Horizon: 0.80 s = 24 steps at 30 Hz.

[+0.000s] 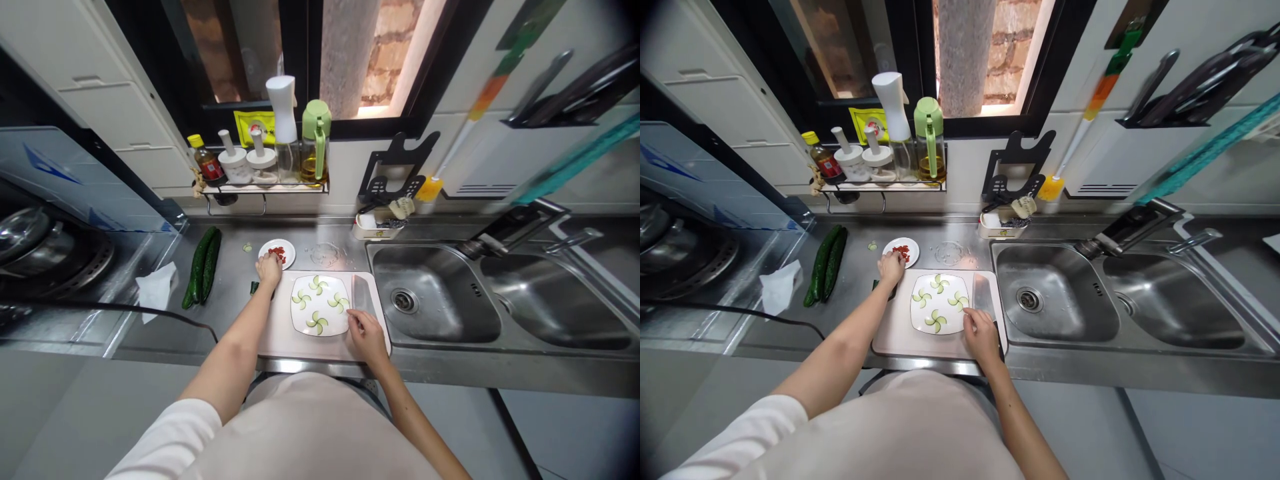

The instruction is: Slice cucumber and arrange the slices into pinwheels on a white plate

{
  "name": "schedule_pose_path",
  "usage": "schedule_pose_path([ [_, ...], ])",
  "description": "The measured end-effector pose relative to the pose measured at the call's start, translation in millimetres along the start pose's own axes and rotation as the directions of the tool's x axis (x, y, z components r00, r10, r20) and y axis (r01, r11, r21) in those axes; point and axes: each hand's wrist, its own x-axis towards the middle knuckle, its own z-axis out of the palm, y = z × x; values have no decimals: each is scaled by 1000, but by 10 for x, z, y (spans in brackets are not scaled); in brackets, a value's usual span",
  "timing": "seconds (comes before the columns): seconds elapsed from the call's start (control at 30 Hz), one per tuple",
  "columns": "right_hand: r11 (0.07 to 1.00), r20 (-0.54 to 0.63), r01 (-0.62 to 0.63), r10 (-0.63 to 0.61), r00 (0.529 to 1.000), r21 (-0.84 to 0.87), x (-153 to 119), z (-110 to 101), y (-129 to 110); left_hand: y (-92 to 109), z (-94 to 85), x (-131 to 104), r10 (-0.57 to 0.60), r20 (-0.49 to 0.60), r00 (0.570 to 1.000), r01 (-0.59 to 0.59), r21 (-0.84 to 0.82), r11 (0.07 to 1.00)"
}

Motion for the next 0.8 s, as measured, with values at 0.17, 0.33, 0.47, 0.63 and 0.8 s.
schedule_pose_path([
  [0.17,1000,-2,5,-5,1000,-1,-8,1,-6,-13,2,-17,16,39,999,-15,-7,1000],
  [0.33,1000,-4,24,-24,1000,-11,6,-19,-10,-2,-6,-38,12,53,999,-11,-14,1000],
  [0.47,1000,-7,27,-27,1000,-5,10,-15,2,-1,-18,-44,11,55,998,-10,-20,1000],
  [0.63,1000,9,6,-6,1000,11,-25,10,-9,-25,-45,-29,-40,30,999,43,-90,995],
  [0.8,1000,35,5,-6,999,31,-50,23,-26,-65,-80,-45,-93,-33,995,81,-277,958],
])
